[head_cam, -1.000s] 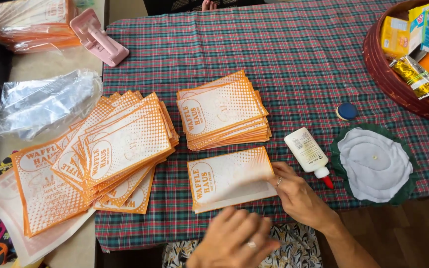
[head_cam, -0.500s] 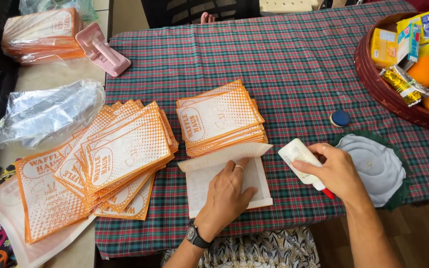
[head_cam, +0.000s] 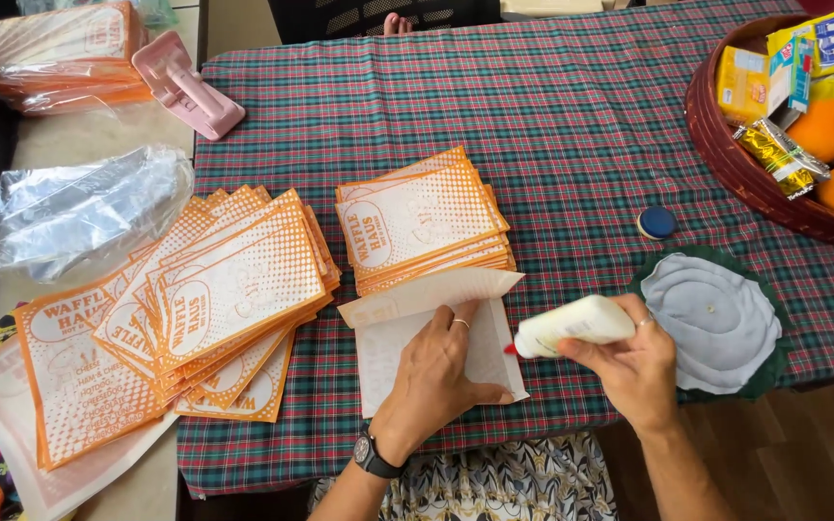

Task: Applying glue to the edges of paper bags and folding them to complete the assembly.

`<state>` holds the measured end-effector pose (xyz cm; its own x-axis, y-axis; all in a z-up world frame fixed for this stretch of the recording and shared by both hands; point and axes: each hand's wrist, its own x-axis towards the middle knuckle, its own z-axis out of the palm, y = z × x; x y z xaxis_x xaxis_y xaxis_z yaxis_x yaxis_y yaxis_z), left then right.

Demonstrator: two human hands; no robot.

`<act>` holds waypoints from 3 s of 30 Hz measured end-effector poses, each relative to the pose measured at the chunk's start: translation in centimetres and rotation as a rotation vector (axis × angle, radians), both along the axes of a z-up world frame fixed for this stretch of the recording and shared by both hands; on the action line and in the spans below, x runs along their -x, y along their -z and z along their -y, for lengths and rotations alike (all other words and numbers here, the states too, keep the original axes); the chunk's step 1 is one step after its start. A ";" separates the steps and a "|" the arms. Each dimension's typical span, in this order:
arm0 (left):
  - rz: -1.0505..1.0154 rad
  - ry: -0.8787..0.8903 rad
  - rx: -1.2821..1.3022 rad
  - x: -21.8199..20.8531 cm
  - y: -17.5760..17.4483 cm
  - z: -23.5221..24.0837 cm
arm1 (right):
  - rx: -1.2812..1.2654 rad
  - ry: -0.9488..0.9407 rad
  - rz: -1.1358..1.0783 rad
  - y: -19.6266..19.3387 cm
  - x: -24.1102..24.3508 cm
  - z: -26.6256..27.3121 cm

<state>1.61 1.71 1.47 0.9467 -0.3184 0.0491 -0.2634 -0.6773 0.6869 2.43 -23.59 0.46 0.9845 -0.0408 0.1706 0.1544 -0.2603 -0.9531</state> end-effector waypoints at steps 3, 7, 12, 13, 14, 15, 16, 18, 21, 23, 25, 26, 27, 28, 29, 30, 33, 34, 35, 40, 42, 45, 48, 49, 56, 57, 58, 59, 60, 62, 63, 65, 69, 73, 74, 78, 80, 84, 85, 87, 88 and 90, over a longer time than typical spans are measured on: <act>0.022 0.000 -0.032 0.2 0.3 0.2 | 0.107 0.029 0.057 0.6 0.4 0.2; 0.038 0.012 -0.070 0.2 0.7 0.3 | 0.142 0.057 0.118 -0.5 -2.6 -1.6; 0.033 0.029 -0.051 0.3 0.5 0.2 | 0.031 0.026 0.126 -0.3 -4.5 -2.2; 0.033 0.028 -0.051 0.3 0.7 0.2 | 0.031 0.026 0.126 -0.5 -3.8 -1.8; 0.035 0.033 -0.056 0.3 0.8 0.2 | 0.055 0.025 0.071 -0.6 -3.0 -1.5; 0.037 0.038 -0.061 0.2 1.0 0.2 | 0.078 0.024 0.015 -0.8 -2.3 -1.1; 0.033 0.038 -0.059 0.3 1.1 0.2 | 0.081 0.025 0.011 -0.6 -1.3 -0.5; 0.029 0.033 -0.075 0.1 1.3 0.1 | 0.002 -0.034 -0.054 -0.5 0.6 0.7; 0.025 0.054 -0.053 0.3 1.2 -0.1 | 0.048 -0.103 -0.034 -0.3 2.9 2.1; 0.017 0.062 -0.053 0.2 1.2 -0.2 | 0.002 -0.107 -0.082 -0.5 3.4 2.5; 0.012 0.067 -0.054 -0.1 0.6 -0.3 | -0.044 -0.114 -0.126 -0.6 3.6 3.0; -0.009 0.072 -0.044 -0.2 0.1 -0.5 | -0.058 -0.024 -0.061 -0.6 3.7 3.3; -0.031 0.077 -0.035 -0.2 -0.4 -0.7 | -0.073 0.066 0.003 -0.5 3.8 3.6; -0.033 0.076 -0.035 -0.4 -0.1 -0.7 | -0.074 0.065 0.000 -0.9 3.9 3.3; -0.048 0.053 -0.051 -0.5 0.2 -0.7 | -0.075 0.060 0.018 -1.3 3.9 3.0; -0.060 0.032 -0.065 -0.7 0.5 -0.7 | -0.076 0.055 0.039 -1.7 3.9 2.7; -0.004 0.010 -0.074 -0.7 1.4 -0.4 | -0.024 0.036 -0.043 -0.6 4.1 2.6; -0.006 0.010 -0.073 -0.7 1.4 -0.5 | -0.023 0.036 -0.045 -0.1 4.1 2.5; -0.016 0.020 -0.071 -0.7 1.3 -0.6 | -0.008 0.023 -0.042 0.3 4.1 2.4; -0.117 0.059 -0.006 -1.6 0.3 -1.7 | 0.030 0.035 -0.011 0.5 4.4 0.5; -0.123 0.176 0.109 -2.0 0.4 -2.5 | -0.144 -0.078 -0.042 -0.6 4.7 -1.8; -0.134 0.253 0.189 -3.3 1.2 -3.1 | -0.219 -0.168 -0.047 -0.4 5.0 -4.7; -0.254 0.254 0.289 -3.8 0.0 -3.9 | -0.163 -0.262 0.051 -0.1 5.1 -7.7; -0.252 0.245 0.288 -4.0 -0.4 -4.1 | -0.165 -0.270 0.051 -0.2 5.1 -8.7; -0.548 0.181 0.438 -4.0 -2.3 -5.1 | -0.316 -0.475 0.073 -0.1 5.3 -13.8; -0.574 0.178 0.457 -4.0 -2.7 -5.3 | -0.301 -0.483 0.079 -0.8 5.1 -14.2; -0.573 0.179 0.458 -3.8 -2.3 -5.2 | -0.301 -0.483 0.080 0.2 4.9 -12.7; -0.456 0.242 0.440 -3.6 -2.0 -5.1 | -0.347 -0.334 0.002 1.3 4.6 -11.3; -0.337 0.302 0.424 -3.4 -1.6 -5.0 | -0.390 -0.185 -0.076 2.3 4.3 -9.8; -0.224 0.265 0.368 -2.2 -1.3 -4.5 | -0.453 -0.092 -0.054 2.6 2.0 -5.9; -0.113 0.228 0.308 -1.5 -1.1 -4.1 | -0.517 0.003 -0.032 2.8 0.9 -3.9; -0.044 0.170 0.315 0.0 -0.8 -2.9 | -0.357 0.077 -0.153 -1.1 -1.5 -2.6; 0.309 0.104 0.261 3.3 -1.8 -1.3 | 0.191 0.141 -0.546 -7.2 -4.3 -1.8; 0.578 0.202 0.304 6.7 -4.4 -2.9 | 0.805 0.026 -0.438 -6.2 -4.5 0.1; 0.676 0.184 0.290 7.3 -5.5 -3.6 | 0.841 0.045 -0.104 -5.0 -4.1 0.8; 0.702 0.100 0.113 8.2 -4.7 -6.1 | 0.649 -0.124 0.557 -6.4 -1.3 -1.4; 0.664 0.057 0.022 8.7 -1.2 -7.2 | 0.608 -0.267 0.607 -6.7 0.1 -3.0; 0.564 0.025 -0.140 9.7 2.8 -8.8 | 0.526 -0.595 0.590 -4.6 2.3 -3.9; 0.563 0.025 -0.141 9.7 2.7 -8.8 | 0.525 -0.596 0.589 -4.1 2.5 -4.1; 0.593 0.014 -0.139 9.3 2.4 -8.6 | 0.556 -0.638 0.570 -3.1 2.8 -4.3; 0.594 0.013 -0.139 9.3 2.5 -8.6 | 0.556 -0.638 0.571 -2.8 2.7 -4.2; 0.589 -0.004 -0.141 9.3 2.7 -8.5 | 0.634 -0.640 0.606 -2.1 2.7 -4.0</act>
